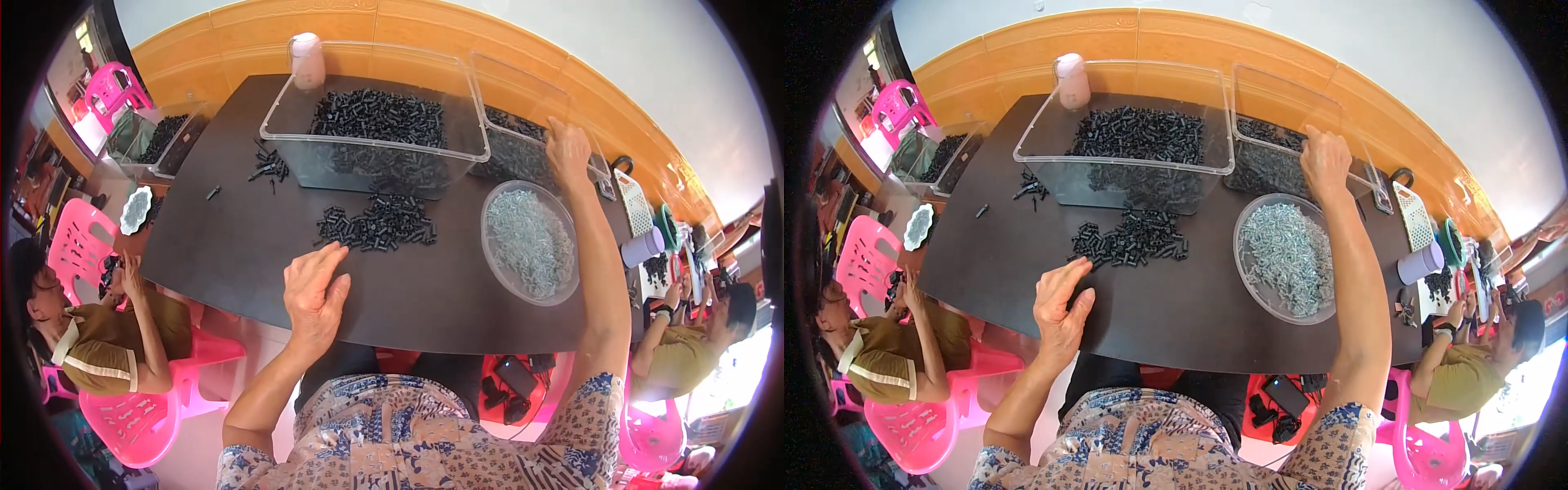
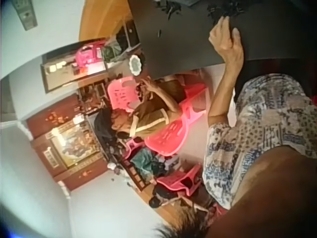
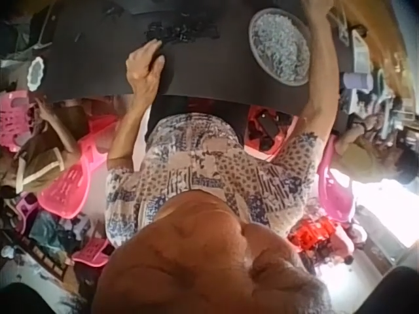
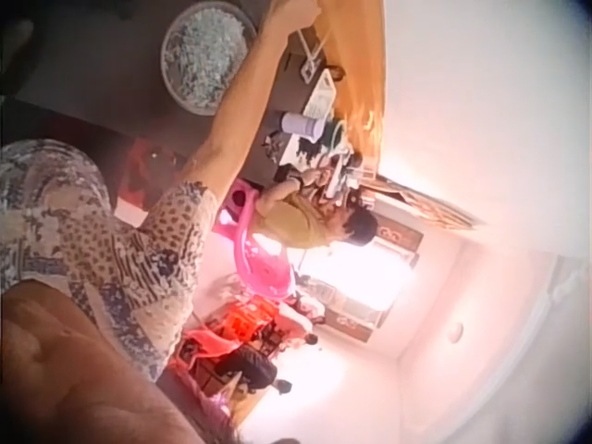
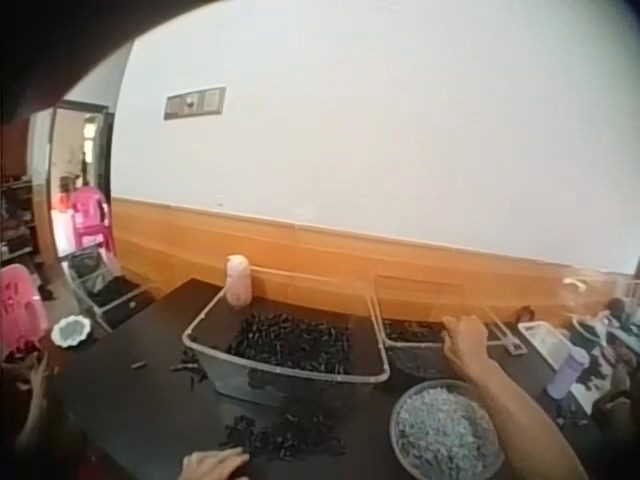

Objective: The person assembles small components by picking up plastic pieces and metal pins and inserting the pins into the plastic pieces by hand.

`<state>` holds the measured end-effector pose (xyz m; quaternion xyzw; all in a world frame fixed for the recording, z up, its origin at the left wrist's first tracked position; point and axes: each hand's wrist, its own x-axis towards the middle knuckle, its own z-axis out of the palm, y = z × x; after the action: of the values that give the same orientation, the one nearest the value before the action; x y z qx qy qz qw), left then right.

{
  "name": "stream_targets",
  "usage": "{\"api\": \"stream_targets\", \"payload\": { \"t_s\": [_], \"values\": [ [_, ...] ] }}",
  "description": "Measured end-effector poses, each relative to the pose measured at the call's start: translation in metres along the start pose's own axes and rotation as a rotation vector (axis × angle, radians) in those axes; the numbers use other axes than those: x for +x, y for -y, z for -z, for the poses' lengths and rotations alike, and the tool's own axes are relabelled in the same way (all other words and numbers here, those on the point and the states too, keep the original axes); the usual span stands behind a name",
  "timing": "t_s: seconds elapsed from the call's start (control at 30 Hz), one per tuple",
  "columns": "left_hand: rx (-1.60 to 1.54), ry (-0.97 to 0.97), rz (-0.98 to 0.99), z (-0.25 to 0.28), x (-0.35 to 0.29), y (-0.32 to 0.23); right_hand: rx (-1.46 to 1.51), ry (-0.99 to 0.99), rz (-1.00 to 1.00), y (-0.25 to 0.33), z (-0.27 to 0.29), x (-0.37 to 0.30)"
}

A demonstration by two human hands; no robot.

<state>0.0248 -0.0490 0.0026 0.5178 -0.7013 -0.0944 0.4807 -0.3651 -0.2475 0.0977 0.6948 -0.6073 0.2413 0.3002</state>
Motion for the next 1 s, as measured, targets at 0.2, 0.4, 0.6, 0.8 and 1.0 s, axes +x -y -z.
{"api": "stream_targets", "payload": {
  "t_s": [0.2, 0.4, 0.6, 0.8, 1.0],
  "values": [
    [0.0, -0.012, -0.056, -0.011, 0.0, -0.002, 0.272, -0.289, 0.237, 0.065, 0.031, -0.033],
    [-0.132, 0.01, -0.053, -0.031, 0.002, -0.013, 0.626, 0.091, 0.143, 0.15, 0.012, -0.124],
    [-0.137, -0.03, -0.097, -0.036, -0.003, -0.015, 0.437, 0.306, 0.127, 0.167, 0.003, -0.125],
    [-0.211, -0.018, -0.054, -0.038, -0.006, -0.012, 0.607, 0.173, 0.119, 0.173, 0.027, -0.132],
    [-0.822, 0.138, 0.554, -0.042, -0.008, -0.026, 0.883, 0.072, 0.234, 0.192, 0.079, -0.148]
  ]
}}
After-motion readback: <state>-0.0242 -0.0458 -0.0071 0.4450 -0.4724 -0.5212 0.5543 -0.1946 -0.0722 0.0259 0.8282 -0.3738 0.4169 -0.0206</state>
